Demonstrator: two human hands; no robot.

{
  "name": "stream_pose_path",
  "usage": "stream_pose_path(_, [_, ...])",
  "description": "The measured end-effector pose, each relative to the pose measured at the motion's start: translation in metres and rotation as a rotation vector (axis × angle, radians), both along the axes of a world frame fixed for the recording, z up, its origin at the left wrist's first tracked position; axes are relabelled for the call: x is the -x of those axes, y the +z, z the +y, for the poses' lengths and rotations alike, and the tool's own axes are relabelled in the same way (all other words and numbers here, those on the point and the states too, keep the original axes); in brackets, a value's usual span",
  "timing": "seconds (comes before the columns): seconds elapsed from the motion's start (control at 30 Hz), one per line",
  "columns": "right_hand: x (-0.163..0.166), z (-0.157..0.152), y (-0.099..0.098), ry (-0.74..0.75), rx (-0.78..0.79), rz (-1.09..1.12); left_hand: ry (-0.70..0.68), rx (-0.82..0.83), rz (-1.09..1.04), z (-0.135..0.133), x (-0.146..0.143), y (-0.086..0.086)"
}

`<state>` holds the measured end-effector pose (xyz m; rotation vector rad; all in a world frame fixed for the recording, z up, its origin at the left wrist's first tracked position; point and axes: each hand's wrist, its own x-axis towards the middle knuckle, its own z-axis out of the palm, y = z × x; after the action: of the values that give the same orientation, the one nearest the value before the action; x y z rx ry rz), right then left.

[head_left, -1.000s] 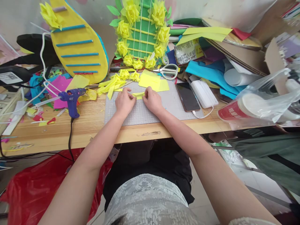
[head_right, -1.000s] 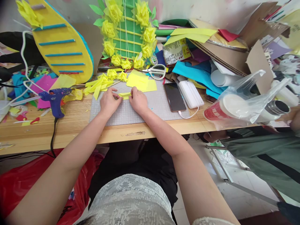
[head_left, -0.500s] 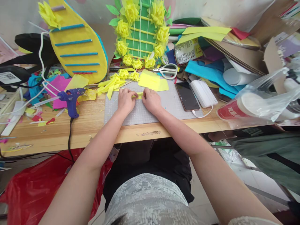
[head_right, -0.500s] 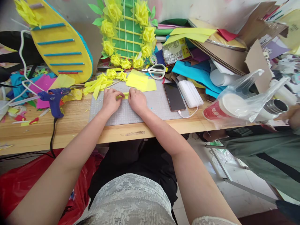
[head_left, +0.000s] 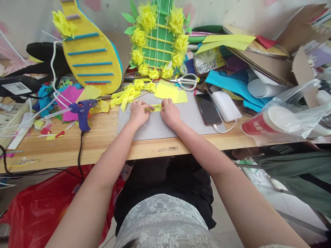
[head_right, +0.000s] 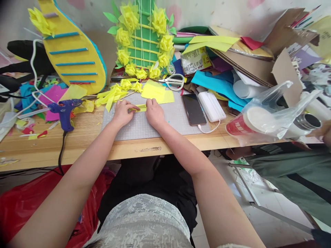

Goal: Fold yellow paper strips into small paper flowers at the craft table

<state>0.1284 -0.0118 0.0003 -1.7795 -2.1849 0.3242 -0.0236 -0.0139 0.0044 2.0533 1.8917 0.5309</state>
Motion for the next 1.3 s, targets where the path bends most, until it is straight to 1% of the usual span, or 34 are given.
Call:
stream_pose_path(0.13, [-0.003,0.0,-0.001,-0.012,0.007,0.033,-0.003,0.02,0.004,-0.002,0.002,0.003])
stream_pose_path(0.27, [-0.002,0.002,-0.002,-0.024,0.006,0.039,-0.014,-0.007,-0.014,-0.002,0.001,0.003])
stream_pose_path(0.43, [0.004,0.003,-0.006,-0.031,-0.096,0.039,-0.008,-0.04,-0.027,0.0,0.001,-0.001])
stream_pose_path(0.6, [0.007,0.004,-0.008,-0.041,-0.133,0.035,-0.024,-0.042,-0.047,-0.001,0.002,-0.003])
stream_pose_path(0.7, [0.005,0.004,-0.007,-0.014,-0.142,0.036,-0.036,-0.026,-0.063,-0.002,0.003,-0.001])
stream_pose_path(0.83, [-0.005,0.003,-0.006,-0.01,-0.115,0.025,-0.047,-0.013,-0.064,-0.003,0.003,0.0])
stream_pose_path(0.97, [-0.015,0.007,-0.006,-0.011,-0.128,0.117,-0.066,-0.025,-0.069,-0.002,0.004,-0.001])
stream_pose_path(1.03, [-0.016,0.012,-0.007,-0.007,-0.141,0.181,-0.096,-0.058,-0.091,-0.001,0.005,-0.002])
stream_pose_path(1.1, [-0.015,0.017,-0.009,0.002,-0.142,0.199,-0.109,-0.113,-0.135,0.0,0.006,-0.002])
stream_pose_path(1.2, [-0.012,0.023,-0.014,0.029,-0.124,0.164,-0.035,-0.183,-0.187,0.004,0.007,-0.002])
stream_pose_path(1.3, [-0.012,0.024,-0.017,0.06,-0.113,0.153,0.057,-0.176,-0.16,0.007,0.007,-0.004])
